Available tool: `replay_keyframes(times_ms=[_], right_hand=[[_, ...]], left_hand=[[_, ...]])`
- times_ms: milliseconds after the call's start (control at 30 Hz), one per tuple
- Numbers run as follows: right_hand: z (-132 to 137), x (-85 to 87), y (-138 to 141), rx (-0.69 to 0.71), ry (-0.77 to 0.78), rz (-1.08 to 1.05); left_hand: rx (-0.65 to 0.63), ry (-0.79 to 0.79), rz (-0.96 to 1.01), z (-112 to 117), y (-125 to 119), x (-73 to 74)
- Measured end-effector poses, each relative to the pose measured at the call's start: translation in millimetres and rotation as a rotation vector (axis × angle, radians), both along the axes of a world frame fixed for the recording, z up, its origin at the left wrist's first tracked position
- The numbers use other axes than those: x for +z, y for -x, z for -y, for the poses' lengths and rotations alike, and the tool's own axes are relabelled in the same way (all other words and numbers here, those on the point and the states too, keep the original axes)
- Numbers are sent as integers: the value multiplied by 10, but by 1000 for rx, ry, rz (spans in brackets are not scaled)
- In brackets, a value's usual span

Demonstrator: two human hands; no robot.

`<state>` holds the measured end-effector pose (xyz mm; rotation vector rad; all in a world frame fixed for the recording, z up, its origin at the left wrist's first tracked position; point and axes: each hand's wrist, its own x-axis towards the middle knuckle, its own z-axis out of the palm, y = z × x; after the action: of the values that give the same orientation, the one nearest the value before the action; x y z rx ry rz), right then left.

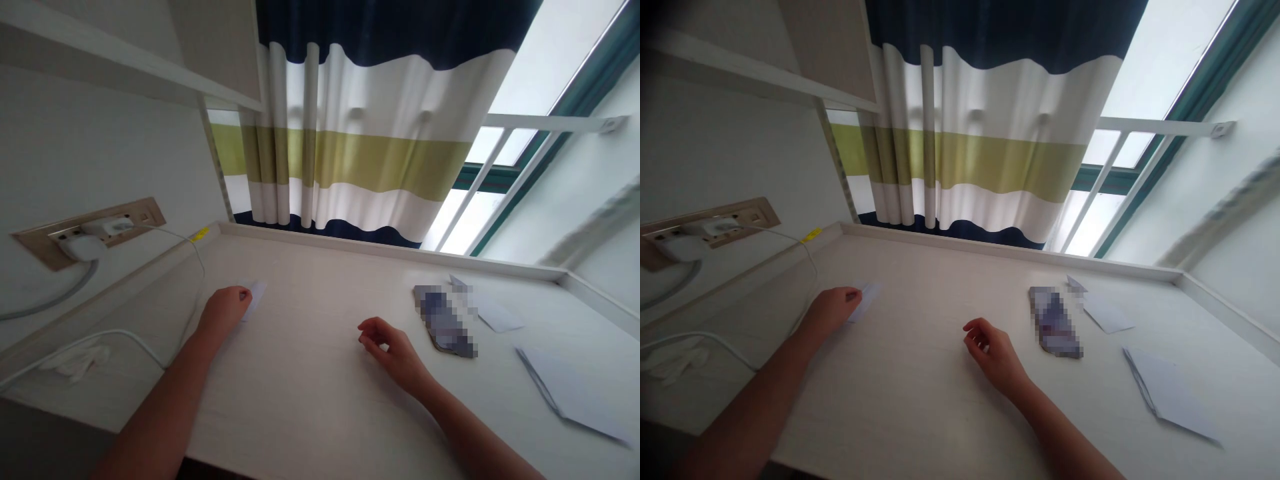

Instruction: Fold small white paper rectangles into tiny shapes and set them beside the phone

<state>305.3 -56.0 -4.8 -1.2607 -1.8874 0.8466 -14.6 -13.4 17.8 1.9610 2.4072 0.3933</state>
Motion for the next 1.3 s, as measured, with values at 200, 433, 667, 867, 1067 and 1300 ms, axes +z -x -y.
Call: replay_keyframes(times_ms=[200, 433, 667, 867, 1067, 1300], right_hand=[[0, -28, 2, 1, -3, -11], [5, -44, 12, 16, 40, 2], [9, -41, 21, 11, 33, 3], [-2, -63, 19, -4, 33, -5], [-14, 94, 74, 3, 120, -180], [-26, 455, 226, -30, 377, -649]], left_hand=[[42, -92, -45, 12, 41, -11], [37, -76, 58, 4, 99, -48], [95, -178, 7, 47, 52, 45], [17, -404, 38, 96, -8, 111], [-281, -433, 604, 113, -388, 206], [-428, -295, 1208, 130, -1259, 350]])
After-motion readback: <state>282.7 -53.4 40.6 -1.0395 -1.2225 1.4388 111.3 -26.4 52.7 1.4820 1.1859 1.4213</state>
